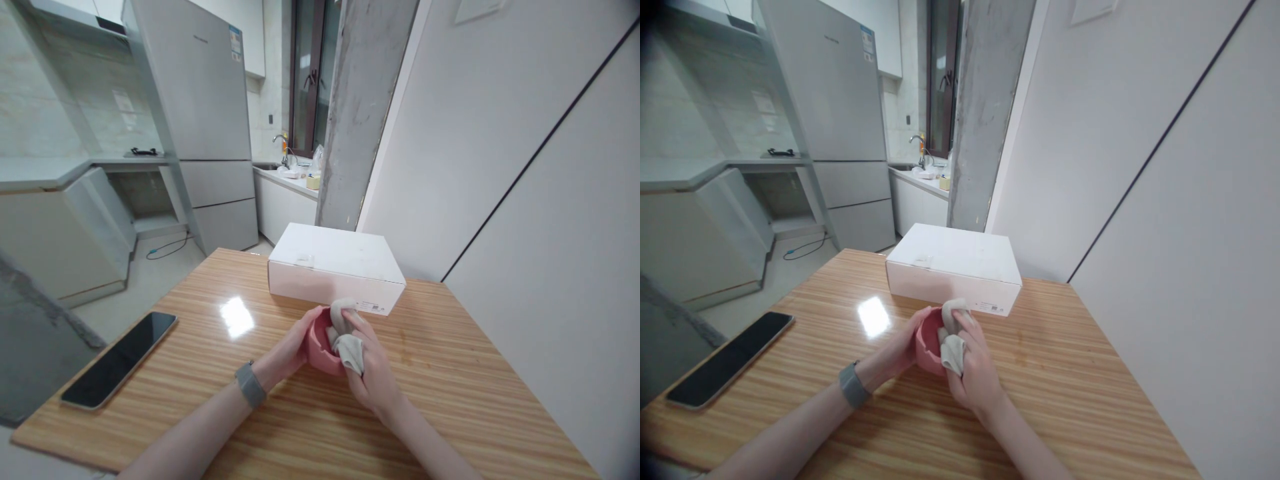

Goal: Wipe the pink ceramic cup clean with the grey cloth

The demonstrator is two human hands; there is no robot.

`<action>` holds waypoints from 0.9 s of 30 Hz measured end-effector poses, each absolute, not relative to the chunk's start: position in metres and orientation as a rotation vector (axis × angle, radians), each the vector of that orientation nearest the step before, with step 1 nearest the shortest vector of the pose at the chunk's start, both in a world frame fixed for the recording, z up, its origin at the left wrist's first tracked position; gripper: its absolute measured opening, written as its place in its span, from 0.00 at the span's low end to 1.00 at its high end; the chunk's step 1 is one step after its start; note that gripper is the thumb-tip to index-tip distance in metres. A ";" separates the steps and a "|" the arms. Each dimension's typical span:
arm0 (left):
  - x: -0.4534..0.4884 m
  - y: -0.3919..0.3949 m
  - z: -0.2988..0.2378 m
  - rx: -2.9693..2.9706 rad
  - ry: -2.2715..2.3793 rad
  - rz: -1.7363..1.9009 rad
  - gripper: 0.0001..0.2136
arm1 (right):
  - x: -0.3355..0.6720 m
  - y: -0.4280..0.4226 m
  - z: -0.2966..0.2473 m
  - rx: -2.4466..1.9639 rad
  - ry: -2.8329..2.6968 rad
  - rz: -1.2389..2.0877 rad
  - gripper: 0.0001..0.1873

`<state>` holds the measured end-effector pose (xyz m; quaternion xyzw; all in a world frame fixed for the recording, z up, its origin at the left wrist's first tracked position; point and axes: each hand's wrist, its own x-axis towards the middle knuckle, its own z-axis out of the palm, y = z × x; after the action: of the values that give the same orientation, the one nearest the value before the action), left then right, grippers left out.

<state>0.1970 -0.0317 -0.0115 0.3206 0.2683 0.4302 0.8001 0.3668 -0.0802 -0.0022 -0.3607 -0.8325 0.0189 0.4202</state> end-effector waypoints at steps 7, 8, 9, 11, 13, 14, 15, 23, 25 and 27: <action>0.178 -0.017 -0.021 0.756 0.676 0.743 0.16 | 0.371 -0.077 0.013 -0.756 -2.336 0.111 0.09; 0.176 -0.016 -0.020 0.766 0.688 0.724 0.16 | 0.373 -0.077 0.013 -0.768 -2.355 0.122 0.09; 0.175 -0.017 -0.020 0.770 0.698 0.712 0.16 | 0.375 -0.076 0.014 -0.786 -2.367 0.127 0.09; 0.175 -0.018 -0.017 0.772 0.722 0.709 0.17 | 0.379 -0.074 0.013 -0.832 -2.367 0.118 0.08; 0.177 -0.020 -0.014 0.778 0.751 0.722 0.18 | 0.380 -0.072 0.013 -0.881 -2.356 0.096 0.09; 0.178 -0.022 -0.013 0.784 0.764 0.738 0.19 | 0.380 -0.071 0.012 -0.905 -2.345 0.086 0.09; 0.180 -0.024 -0.011 0.788 0.775 0.759 0.21 | 0.379 -0.071 0.012 -0.930 -2.330 0.079 0.10; 0.192 -0.045 -0.001 0.777 0.773 0.996 0.24 | 0.355 -0.081 0.003 -1.095 -2.068 -0.033 0.12; 0.193 -0.047 0.003 0.783 0.664 1.007 0.24 | 0.355 -0.081 0.003 -1.039 -2.075 -0.054 0.13; 0.192 -0.046 0.004 0.785 0.573 0.961 0.24 | 0.360 -0.079 0.003 -0.961 -2.080 -0.055 0.12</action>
<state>0.1916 -0.0460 0.0036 0.3626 0.2645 0.4439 0.7756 0.3599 -0.0787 0.0027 -0.3819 -0.8270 -0.0217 0.4120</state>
